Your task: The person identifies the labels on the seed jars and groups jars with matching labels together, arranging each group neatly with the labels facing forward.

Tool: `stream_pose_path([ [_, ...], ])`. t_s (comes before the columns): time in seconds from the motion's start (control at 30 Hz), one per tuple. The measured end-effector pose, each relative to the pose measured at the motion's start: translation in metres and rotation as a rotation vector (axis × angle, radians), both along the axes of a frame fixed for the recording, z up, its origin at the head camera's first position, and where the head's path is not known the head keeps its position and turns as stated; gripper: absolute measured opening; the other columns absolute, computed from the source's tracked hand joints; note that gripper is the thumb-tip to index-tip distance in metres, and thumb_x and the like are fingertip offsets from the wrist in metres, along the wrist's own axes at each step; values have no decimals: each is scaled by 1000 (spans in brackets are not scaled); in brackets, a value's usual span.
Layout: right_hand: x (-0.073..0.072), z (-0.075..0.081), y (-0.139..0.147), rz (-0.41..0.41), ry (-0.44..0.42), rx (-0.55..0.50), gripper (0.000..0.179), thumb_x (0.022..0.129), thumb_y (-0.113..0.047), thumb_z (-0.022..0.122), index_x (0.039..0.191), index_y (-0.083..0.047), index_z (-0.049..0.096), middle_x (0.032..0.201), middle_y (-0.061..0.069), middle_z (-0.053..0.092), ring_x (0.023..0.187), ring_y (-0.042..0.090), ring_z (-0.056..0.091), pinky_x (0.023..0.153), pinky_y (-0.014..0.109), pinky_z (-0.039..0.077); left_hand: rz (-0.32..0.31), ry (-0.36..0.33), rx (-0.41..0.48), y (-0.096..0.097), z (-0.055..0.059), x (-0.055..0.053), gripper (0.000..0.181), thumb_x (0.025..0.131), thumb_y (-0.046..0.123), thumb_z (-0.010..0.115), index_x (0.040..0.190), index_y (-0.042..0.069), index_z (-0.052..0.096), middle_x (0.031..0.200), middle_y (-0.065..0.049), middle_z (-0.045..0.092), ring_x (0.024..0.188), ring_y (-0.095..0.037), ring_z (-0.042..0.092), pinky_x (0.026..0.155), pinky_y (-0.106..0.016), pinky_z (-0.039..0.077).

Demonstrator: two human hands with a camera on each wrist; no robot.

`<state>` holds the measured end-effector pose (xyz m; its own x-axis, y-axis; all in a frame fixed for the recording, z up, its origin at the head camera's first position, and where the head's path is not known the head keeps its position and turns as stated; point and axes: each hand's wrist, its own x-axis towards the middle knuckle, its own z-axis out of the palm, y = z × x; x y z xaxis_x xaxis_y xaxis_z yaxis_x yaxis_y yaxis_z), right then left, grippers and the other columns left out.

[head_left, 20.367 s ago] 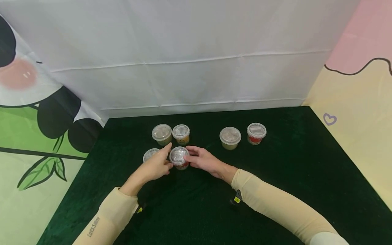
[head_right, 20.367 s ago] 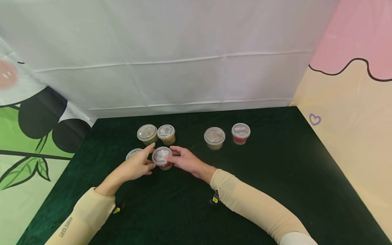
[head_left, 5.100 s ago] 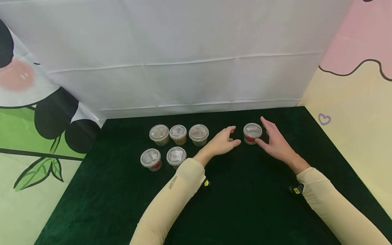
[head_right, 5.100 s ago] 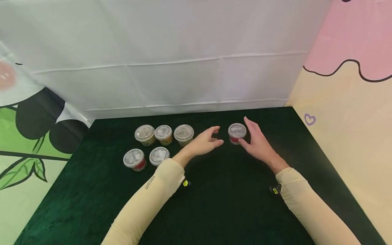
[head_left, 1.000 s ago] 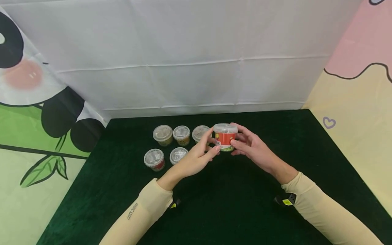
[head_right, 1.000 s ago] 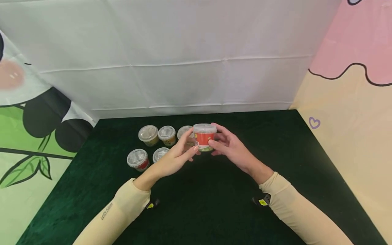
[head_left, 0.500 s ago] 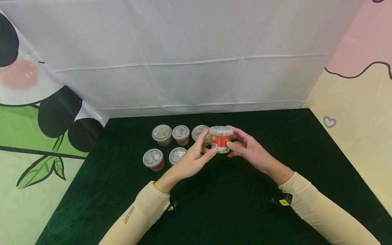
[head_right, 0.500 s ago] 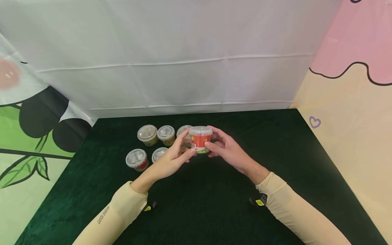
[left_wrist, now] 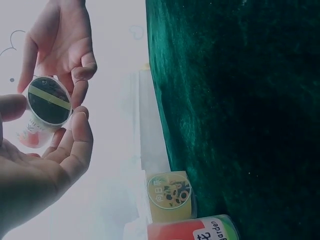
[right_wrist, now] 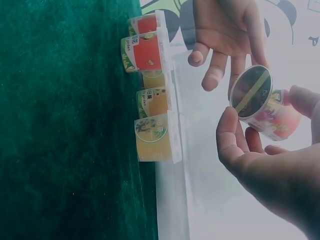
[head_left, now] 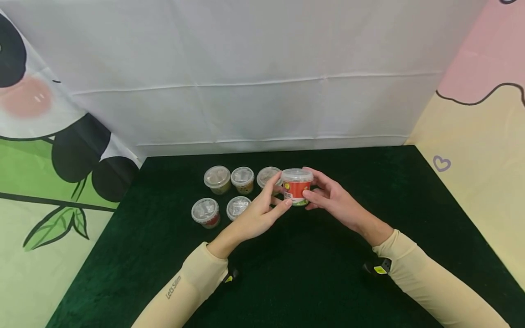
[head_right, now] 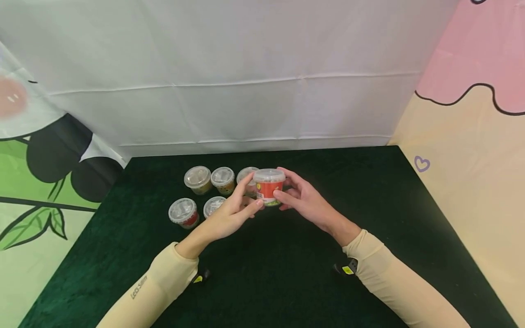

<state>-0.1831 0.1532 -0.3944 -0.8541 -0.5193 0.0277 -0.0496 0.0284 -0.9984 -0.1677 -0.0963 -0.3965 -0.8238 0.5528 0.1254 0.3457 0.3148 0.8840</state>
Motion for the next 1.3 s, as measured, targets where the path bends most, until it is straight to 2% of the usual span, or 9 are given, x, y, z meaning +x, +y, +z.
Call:
stream_pose_path([
  [0.2,-1,0,-1,-2,3,7,68,105,-22,57,162,-21,21,149,16,37,115,34,57,92,40,56,-1,4,5,0,0,0,73,106,36,53,162,29,6,140,-8,46,109,-18,62,84,-36,57],
  [0.57,0,0,-4,-4,19,-3,68,105,-20,57,162,-19,21,150,15,38,116,32,59,91,39,55,-14,9,34,1,2,1,75,107,28,54,162,24,4,141,-13,43,107,-27,63,81,-38,58],
  [0.77,0,1,-6,4,23,-18,70,104,-19,58,162,-20,20,151,14,37,122,33,55,93,40,55,-21,33,38,3,3,1,75,106,25,54,162,23,4,145,-13,36,111,-24,58,85,-36,57],
  [1.1,1,2,-6,3,21,-31,71,104,-17,58,163,-19,18,151,15,37,123,33,54,94,40,54,-20,21,35,4,2,1,77,107,26,54,163,19,2,141,-14,38,106,-23,61,83,-36,58],
  [1.3,0,2,-7,1,17,-50,73,103,-16,58,163,-19,17,153,15,35,130,34,50,97,38,53,-20,42,49,6,2,1,78,106,24,55,162,19,2,144,-14,35,110,-24,58,87,-36,56],
])
